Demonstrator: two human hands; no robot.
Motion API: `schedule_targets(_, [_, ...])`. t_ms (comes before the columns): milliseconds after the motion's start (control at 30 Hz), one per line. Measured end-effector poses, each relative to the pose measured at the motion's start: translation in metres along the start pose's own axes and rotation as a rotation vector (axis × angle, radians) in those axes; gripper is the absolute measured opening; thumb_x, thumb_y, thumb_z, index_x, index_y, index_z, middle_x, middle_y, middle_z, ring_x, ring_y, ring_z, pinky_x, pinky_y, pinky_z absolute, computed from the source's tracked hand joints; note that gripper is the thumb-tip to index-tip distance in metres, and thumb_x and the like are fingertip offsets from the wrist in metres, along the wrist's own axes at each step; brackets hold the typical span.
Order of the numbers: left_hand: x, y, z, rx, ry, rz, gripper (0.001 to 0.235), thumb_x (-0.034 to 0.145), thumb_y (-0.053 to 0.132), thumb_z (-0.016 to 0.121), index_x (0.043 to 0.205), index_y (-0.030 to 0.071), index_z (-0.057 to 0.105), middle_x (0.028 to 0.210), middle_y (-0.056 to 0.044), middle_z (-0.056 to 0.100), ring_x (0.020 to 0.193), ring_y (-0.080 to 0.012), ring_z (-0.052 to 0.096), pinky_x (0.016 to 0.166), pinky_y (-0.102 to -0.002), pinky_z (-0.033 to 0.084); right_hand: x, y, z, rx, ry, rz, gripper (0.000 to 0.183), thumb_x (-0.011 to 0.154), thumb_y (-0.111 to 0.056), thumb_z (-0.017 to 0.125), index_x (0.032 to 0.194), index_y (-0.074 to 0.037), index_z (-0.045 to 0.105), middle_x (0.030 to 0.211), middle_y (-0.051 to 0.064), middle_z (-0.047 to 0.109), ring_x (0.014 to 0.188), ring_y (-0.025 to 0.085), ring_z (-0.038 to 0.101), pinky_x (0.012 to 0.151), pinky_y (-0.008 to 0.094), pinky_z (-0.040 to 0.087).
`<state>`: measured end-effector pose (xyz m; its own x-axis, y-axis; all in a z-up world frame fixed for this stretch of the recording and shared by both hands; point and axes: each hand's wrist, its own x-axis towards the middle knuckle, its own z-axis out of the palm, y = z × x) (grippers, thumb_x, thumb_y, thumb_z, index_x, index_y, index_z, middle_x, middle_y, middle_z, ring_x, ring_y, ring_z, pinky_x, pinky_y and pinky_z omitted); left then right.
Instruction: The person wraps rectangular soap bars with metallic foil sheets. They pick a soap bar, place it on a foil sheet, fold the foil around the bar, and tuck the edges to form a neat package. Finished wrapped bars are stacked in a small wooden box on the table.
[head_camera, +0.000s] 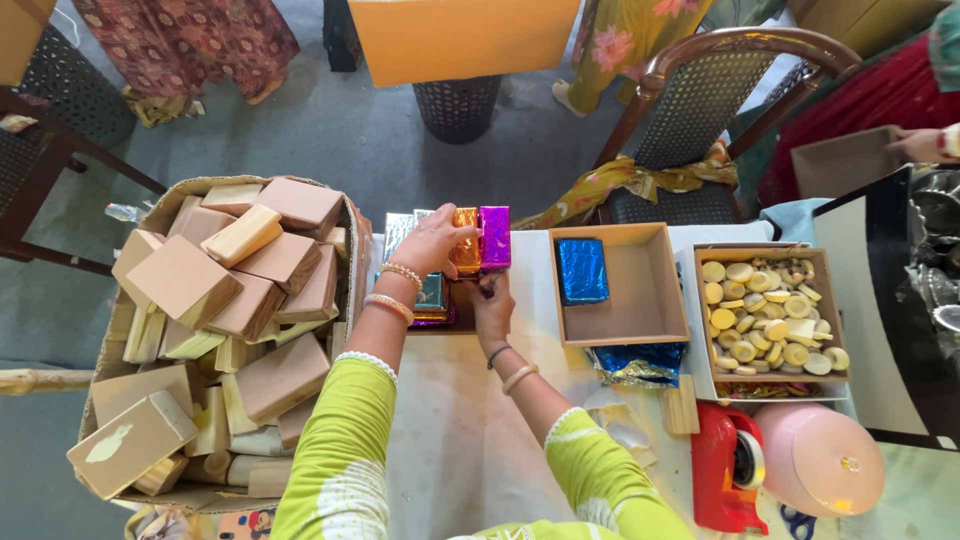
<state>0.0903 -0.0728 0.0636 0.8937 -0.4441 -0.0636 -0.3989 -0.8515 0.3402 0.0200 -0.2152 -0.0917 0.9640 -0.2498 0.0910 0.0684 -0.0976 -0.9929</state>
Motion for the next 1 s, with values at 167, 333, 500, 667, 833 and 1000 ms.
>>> schedule_targets(167, [-0.001,-0.009,0.014,-0.028,0.016,0.005,0.099,0.049,0.013,0.099,0.138,0.026,0.059,0.129,-0.018,0.048,0.133,-0.0394,0.045,0.113,-0.042,0.041,-0.006,0.026,-0.041,0.007,-0.019,0.001,0.022,0.092,-0.008,0.074,0.097,-0.005,0.053,0.083,0.0,0.053,0.074,0.009,0.048,0.066,0.024,0.044])
schedule_targets(333, [-0.024,-0.003,0.001,-0.19,0.082,-0.038,0.104,0.055,0.019,0.098,0.146,0.026,0.049,0.14,-0.016,0.05,0.151,-0.0465,0.024,0.123,-0.05,0.029,0.029,0.007,-0.068,-0.139,0.025,-0.157,0.027,0.096,-0.018,0.066,0.118,-0.004,0.059,0.107,0.008,0.056,0.092,0.017,0.052,0.083,0.03,0.049])
schedule_targets(500, [-0.068,-0.017,0.029,-0.256,0.526,-0.19,0.064,0.093,0.042,0.076,0.144,0.013,0.051,0.152,-0.023,0.048,0.153,-0.0458,0.026,0.125,-0.053,0.028,0.077,-0.015,-0.06,-0.07,-0.32,-0.082,0.064,0.106,-0.043,0.048,0.158,-0.009,0.036,0.154,0.017,0.04,0.143,0.029,0.039,0.119,0.038,0.031])
schedule_targets(667, [-0.099,-0.027,0.071,-0.331,0.556,-0.37,0.07,0.102,0.054,0.054,0.149,0.003,0.046,0.159,-0.027,0.039,0.155,-0.0432,0.02,0.126,-0.055,0.02,0.082,-0.023,-0.042,-0.025,-0.449,-0.034,0.068,0.106,-0.042,0.046,0.162,-0.01,0.025,0.159,0.017,0.034,0.15,0.03,0.033,0.124,0.04,0.026])
schedule_targets(833, [-0.092,-0.021,0.092,-0.309,0.511,-0.467,0.077,0.102,0.058,0.049,0.154,0.002,0.042,0.16,-0.028,0.032,0.155,-0.0402,0.018,0.124,-0.057,0.011,0.081,-0.014,-0.037,-0.084,-0.438,-0.028,0.068,0.108,-0.04,0.045,0.164,-0.011,0.021,0.159,0.017,0.033,0.151,0.029,0.03,0.125,0.039,0.023])
schedule_targets(1000, [-0.078,-0.002,0.094,-0.083,0.456,-0.535,0.075,0.101,0.055,0.049,0.154,0.002,0.039,0.155,-0.016,0.046,0.156,-0.0366,0.023,0.124,-0.062,0.009,0.087,-0.008,-0.04,0.033,-0.469,0.017,0.068,0.107,-0.038,0.047,0.164,-0.012,0.019,0.162,0.017,0.027,0.153,0.029,0.028,0.126,0.04,0.024])
